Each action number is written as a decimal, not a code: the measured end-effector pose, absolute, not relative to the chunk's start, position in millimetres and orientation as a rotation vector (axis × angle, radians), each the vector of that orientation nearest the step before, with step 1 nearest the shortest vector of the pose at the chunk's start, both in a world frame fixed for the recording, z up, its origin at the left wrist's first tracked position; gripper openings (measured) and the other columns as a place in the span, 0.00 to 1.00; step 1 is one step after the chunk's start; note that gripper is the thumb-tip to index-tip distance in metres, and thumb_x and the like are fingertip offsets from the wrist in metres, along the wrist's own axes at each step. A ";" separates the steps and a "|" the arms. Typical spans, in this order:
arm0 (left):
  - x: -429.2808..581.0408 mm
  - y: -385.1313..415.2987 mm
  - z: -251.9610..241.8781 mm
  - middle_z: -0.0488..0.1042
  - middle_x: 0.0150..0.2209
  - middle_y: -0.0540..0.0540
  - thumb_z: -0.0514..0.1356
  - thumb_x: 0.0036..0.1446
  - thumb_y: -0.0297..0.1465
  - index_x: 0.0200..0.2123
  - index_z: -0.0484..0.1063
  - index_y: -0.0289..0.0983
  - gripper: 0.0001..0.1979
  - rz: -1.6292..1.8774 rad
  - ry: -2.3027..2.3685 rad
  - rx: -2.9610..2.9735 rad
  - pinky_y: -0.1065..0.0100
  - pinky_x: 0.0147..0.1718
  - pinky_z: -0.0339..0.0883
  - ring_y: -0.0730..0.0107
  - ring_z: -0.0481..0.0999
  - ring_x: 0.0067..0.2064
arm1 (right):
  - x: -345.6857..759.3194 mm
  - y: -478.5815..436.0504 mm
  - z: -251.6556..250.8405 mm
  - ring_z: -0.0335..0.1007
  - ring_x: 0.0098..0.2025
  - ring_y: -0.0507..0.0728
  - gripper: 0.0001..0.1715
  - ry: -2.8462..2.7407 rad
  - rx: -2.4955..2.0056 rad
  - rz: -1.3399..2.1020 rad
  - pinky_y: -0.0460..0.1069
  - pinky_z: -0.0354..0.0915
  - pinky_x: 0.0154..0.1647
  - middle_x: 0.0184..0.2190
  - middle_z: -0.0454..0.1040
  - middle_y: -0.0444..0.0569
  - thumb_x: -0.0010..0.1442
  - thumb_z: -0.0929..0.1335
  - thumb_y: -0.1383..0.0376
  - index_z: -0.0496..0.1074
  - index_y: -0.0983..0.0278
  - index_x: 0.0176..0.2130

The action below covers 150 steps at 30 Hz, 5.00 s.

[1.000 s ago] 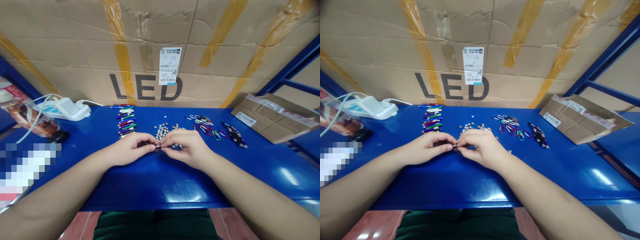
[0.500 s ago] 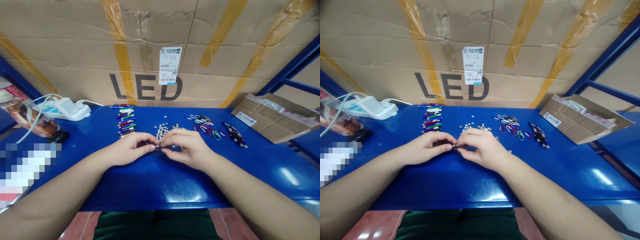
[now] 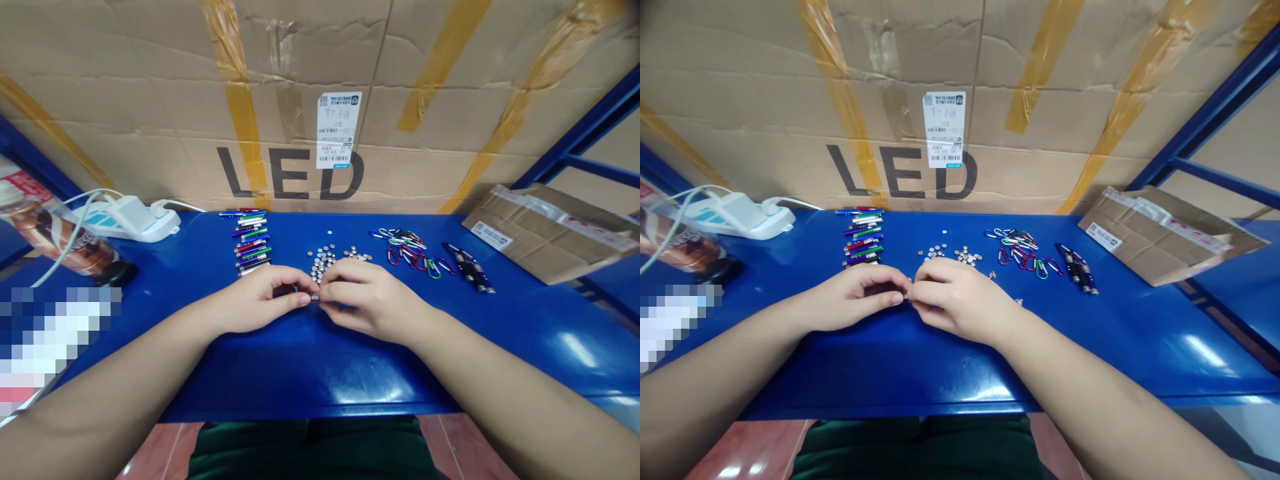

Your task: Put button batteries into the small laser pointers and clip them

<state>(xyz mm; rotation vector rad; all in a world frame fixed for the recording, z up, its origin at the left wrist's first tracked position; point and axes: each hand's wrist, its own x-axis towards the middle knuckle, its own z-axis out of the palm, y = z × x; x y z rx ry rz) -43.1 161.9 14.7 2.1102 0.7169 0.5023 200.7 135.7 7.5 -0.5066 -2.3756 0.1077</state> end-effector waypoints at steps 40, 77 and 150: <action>-45.8 158.2 18.0 0.82 0.41 0.43 0.63 0.66 0.32 0.45 0.78 0.34 0.08 0.422 0.592 1.940 0.70 0.43 0.76 0.67 0.81 0.41 | 204.8 131.7 17.2 0.69 0.38 0.54 0.12 -2.476 -0.440 -0.089 0.49 0.68 0.40 0.37 0.75 0.52 0.73 0.65 0.67 0.77 0.62 0.40; -49.6 160.8 15.4 0.81 0.43 0.44 0.63 0.66 0.27 0.45 0.76 0.34 0.06 0.454 0.498 1.852 0.70 0.46 0.76 0.69 0.81 0.44 | 203.6 132.6 9.7 0.74 0.39 0.55 0.02 -2.296 -0.373 0.344 0.51 0.71 0.43 0.36 0.77 0.52 0.68 0.70 0.70 0.74 0.66 0.43; -40.2 159.9 13.2 0.81 0.35 0.48 0.69 0.60 0.33 0.41 0.79 0.36 0.08 0.677 0.757 2.197 0.69 0.38 0.75 0.69 0.80 0.35 | 200.2 140.0 4.9 0.77 0.40 0.55 0.03 -2.267 -0.554 0.389 0.51 0.72 0.44 0.38 0.80 0.50 0.69 0.70 0.67 0.77 0.62 0.42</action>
